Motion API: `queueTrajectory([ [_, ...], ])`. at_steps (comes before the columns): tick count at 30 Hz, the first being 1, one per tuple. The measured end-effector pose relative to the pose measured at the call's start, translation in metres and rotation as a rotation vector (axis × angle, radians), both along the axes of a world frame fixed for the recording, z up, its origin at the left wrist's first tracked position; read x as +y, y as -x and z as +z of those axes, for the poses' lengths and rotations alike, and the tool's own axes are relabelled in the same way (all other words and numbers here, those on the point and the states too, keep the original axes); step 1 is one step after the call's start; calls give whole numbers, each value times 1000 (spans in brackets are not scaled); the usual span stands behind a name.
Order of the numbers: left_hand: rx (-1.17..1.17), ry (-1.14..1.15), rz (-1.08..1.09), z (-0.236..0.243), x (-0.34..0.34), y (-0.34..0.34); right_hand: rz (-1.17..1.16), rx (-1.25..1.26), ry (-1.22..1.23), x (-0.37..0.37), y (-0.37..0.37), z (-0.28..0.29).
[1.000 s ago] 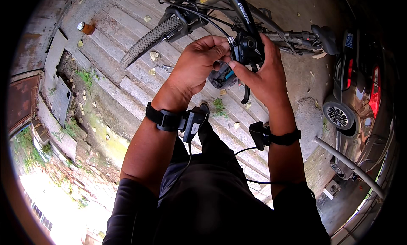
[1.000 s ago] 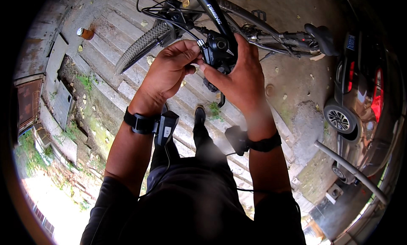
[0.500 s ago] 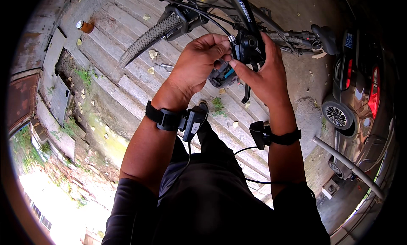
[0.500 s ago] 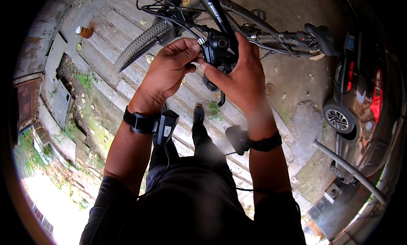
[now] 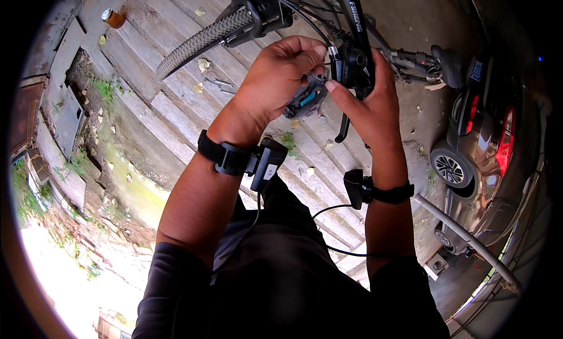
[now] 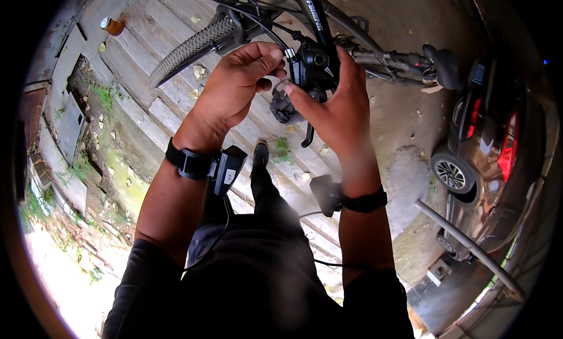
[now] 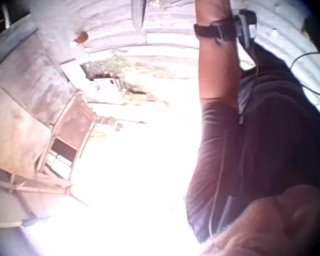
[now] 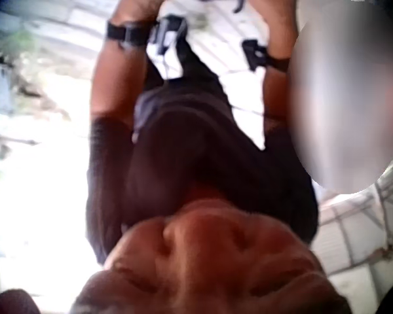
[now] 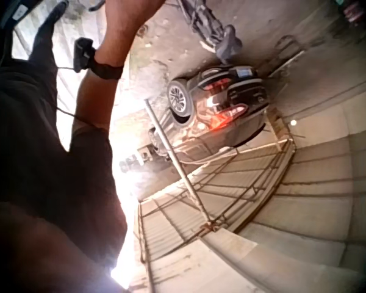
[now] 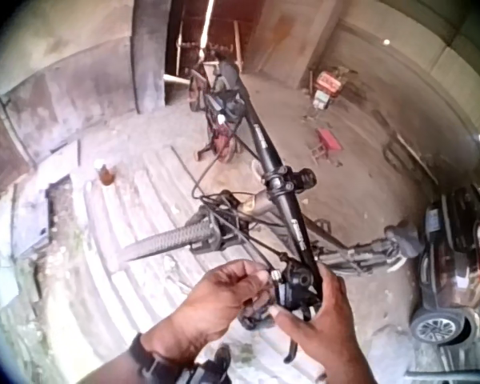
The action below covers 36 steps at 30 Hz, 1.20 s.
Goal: The person adjusts the bicycle's handlebar and brake lever. They manipulate the brake cable and lever mechanism using their hands to tighten or align components.
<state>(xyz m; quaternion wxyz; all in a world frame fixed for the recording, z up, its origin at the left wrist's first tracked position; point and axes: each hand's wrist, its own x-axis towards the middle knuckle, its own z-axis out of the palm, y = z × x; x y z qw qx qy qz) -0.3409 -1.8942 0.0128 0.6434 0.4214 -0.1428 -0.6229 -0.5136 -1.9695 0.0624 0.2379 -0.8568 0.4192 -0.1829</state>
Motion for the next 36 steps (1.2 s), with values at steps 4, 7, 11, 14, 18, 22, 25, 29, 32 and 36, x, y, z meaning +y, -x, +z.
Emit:
queueTrajectory([
  [4, -76, 59, -6, 0, -9, -8, -7, -11, -53, -3, 0, -3],
  [7, -179, 63, -18, 4, -14, -10, -16, 10, -58, -5, 1, -3],
  [11, -274, 99, 12, -5, -19, -10, -25, 17, -74, -4, -2, -1],
  [14, -343, 63, 13, -1, -18, -8, -41, 4, -102, -4, 2, -4],
  [18, -362, 69, 13, 0, -16, -6, -18, -18, -147, -2, 1, -1],
  [22, -410, 91, 16, 0, -14, -6, -5, -23, -148, 1, -1, 1],
  [25, -421, 102, 31, -3, -17, -6, 1, -36, -170, 1, -3, 3],
  [29, -399, 111, 27, -4, -17, -6, 3, -33, -156, 1, -2, 2],
  [32, -392, 113, 14, -4, -18, -6, 6, -40, -162, 0, -2, 2],
  [36, -396, 124, 12, -5, -19, -8, 6, -48, -171, -1, -1, 1],
])
